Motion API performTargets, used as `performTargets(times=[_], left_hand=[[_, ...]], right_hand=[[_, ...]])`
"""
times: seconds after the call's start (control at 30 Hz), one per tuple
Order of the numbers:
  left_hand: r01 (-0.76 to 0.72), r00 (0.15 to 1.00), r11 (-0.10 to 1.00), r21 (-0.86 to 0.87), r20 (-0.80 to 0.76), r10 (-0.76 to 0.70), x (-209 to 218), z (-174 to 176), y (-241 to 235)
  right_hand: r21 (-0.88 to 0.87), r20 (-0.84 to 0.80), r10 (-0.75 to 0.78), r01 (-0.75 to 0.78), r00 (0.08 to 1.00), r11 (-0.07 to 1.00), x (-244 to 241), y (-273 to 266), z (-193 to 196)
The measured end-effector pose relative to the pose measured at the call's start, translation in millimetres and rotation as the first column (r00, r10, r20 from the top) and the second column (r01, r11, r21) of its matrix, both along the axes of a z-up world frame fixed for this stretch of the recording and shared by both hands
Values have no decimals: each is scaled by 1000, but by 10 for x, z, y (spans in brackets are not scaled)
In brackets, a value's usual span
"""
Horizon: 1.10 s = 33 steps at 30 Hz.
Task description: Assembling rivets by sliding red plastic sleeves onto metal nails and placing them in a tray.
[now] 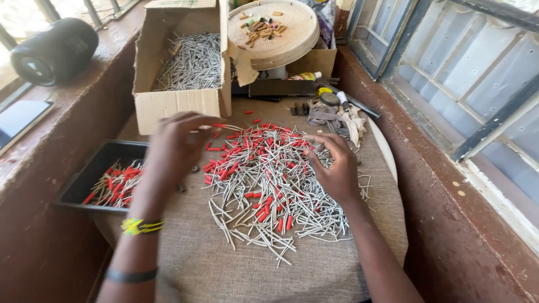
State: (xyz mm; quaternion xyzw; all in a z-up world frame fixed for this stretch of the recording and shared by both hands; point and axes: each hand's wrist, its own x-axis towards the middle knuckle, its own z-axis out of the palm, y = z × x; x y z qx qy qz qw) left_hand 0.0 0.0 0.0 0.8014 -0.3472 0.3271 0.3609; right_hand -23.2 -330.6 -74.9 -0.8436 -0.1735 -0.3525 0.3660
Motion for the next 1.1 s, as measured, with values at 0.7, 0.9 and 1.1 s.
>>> performTargets(times=[0.7,0.9,1.1], left_hand=[[-341,897,884,318,-172,408,-303,223,170],[34,896,788,615,-369,249,370,41,-711],[-31,899,731,682,-301,319,760,-641,-779]], right_hand=[[-10,52,55,-55,997,998,71,-66,-117],[-73,115,79,-71,990,995,144,-114,-186],[-105,143,63,-48,988,993,81,-75,-115]])
